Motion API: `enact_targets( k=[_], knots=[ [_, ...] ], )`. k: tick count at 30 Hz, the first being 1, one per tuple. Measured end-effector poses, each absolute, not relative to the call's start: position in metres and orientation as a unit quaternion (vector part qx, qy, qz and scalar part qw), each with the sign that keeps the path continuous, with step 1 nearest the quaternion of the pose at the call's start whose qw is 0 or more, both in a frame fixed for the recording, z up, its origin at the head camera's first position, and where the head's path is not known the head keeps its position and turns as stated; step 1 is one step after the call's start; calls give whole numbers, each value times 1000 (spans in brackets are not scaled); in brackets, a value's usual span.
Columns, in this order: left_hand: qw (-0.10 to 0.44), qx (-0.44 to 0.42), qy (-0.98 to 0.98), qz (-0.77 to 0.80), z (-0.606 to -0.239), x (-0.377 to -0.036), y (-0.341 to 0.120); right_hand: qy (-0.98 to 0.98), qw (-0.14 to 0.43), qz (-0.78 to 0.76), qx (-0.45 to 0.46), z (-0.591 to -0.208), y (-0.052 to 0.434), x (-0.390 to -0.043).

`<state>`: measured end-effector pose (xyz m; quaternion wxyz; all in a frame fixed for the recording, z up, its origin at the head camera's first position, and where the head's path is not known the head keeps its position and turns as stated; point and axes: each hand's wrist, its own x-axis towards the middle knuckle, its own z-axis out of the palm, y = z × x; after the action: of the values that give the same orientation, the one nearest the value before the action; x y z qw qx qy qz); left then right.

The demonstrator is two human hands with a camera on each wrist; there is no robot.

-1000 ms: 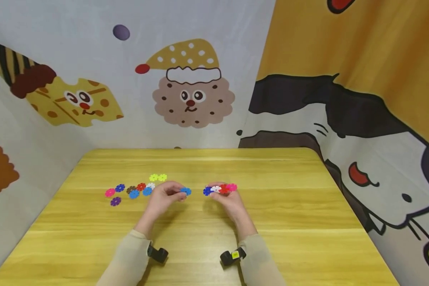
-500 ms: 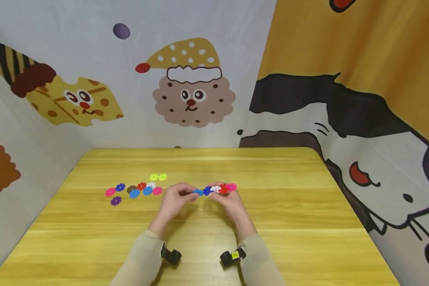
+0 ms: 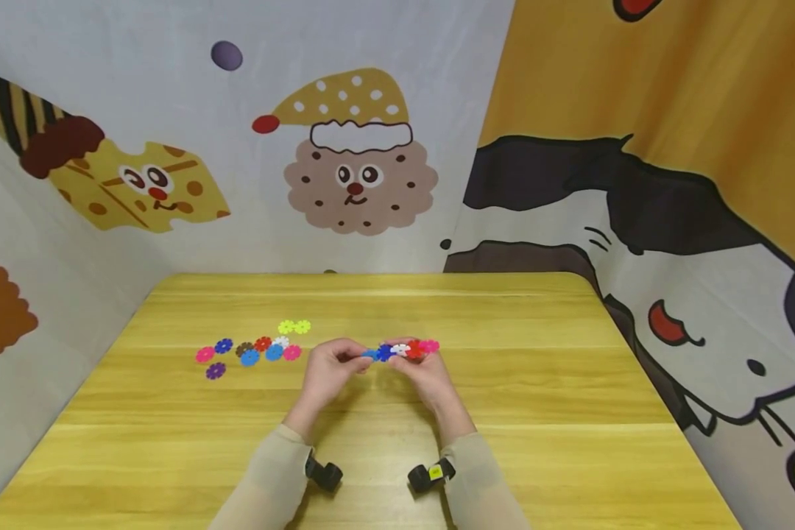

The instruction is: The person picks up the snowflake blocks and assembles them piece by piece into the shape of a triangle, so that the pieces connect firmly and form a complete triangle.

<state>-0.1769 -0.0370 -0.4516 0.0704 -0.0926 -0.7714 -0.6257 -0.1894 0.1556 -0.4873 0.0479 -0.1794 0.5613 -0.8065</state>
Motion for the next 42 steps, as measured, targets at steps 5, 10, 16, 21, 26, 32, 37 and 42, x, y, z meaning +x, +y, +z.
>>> enact_targets(
  k=[5,10,16,21,26,32,37,42],
  knots=[
    [74,-101,-765,-632,-452,-176,-33,549,48,-809,-205,-491,157,-192],
    [51,-113,-754,-645,-447,-175,-29,540,26,-810,-228,-492,161,-194],
    [42,-125,-787,-602,-443,-176,-32,547,46,-810,-206,-490,164,-193],
    [57,-163,-811,-560,-442,-178,-36,558,53,-806,-190,-490,165,-194],
    [49,-170,-808,-561,-444,-179,-36,562,43,-805,-185,-492,164,-194],
    [44,-116,-759,-639,-452,-179,-33,580,32,-795,-173,-493,159,-193],
    [37,-77,-705,-704,-458,-180,-30,621,36,-769,-149,-492,154,-192],
    [21,-66,-692,-718,-460,-180,-29,622,35,-770,-140,-492,149,-192]
  ],
)
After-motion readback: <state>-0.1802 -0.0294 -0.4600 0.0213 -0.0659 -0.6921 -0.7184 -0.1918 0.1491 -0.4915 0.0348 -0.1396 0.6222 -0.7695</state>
